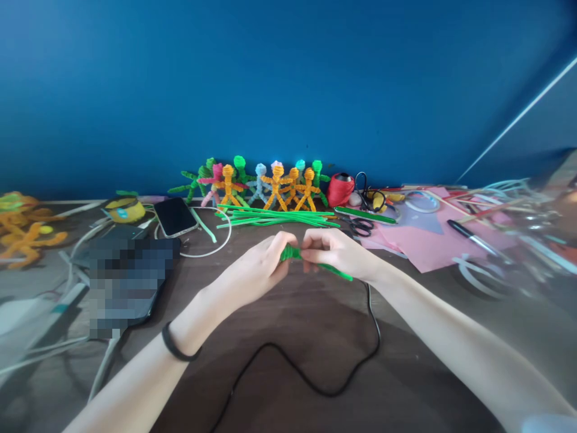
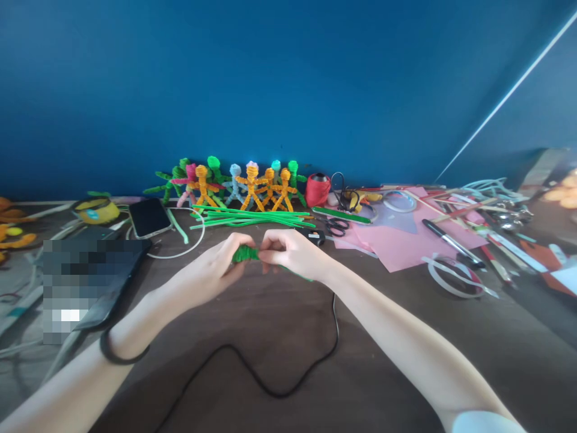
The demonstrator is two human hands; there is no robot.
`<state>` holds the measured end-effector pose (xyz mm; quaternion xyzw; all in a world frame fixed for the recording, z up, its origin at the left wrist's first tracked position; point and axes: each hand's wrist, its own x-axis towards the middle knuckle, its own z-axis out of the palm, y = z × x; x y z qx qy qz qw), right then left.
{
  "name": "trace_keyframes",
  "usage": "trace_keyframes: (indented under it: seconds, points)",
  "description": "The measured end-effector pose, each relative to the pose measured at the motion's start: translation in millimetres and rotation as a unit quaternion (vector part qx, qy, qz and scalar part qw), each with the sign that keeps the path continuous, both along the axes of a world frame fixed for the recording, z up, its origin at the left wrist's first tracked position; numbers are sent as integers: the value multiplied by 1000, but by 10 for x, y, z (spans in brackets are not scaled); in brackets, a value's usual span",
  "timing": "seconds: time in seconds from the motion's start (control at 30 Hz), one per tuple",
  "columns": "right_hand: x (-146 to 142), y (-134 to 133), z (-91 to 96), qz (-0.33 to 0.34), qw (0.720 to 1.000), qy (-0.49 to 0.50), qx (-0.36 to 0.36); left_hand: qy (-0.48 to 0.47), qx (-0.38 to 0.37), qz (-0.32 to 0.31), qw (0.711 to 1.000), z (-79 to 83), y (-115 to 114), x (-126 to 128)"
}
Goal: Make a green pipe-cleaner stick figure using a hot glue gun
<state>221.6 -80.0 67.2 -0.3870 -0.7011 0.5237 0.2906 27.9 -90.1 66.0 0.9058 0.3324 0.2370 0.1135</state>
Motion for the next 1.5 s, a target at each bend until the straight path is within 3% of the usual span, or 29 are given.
trace_keyframes:
  seconds: [0.13, 0.47, 0.67, 0.8, 1.1, 1.27, 1.4, 1.5]
  points:
    - [-9, -11, -3, 0, 1000, 0, -25, 6, -23, 20, 1000, 50, 10, -6]
    - [-43, -29, 6, 17, 999, -27, -24, 56, 59, 3, 997, 11, 26, -15]
    - [-41, -21, -18, 16, 998, -53, -32, 119, 150, -8, 981, -36, 20, 9]
    - [-37, -21, -33, 24, 997, -65, -37, 153, 168, -6, 974, -18, 10, 25]
    - [24, 44, -129, 86, 984, -11, -158, 163, 175, -21, 971, -50, 10, 29]
    - [21, 59, -144, 86, 978, 18, -187, 168, 179, -21, 969, -46, 9, 40]
    - [-26, 6, -104, 49, 992, -51, -105, 192, 178, 5, 965, -48, 20, 38]
    - [-76, -59, -103, -10, 987, -139, 75, 192, 149, 43, 969, -61, 35, 25]
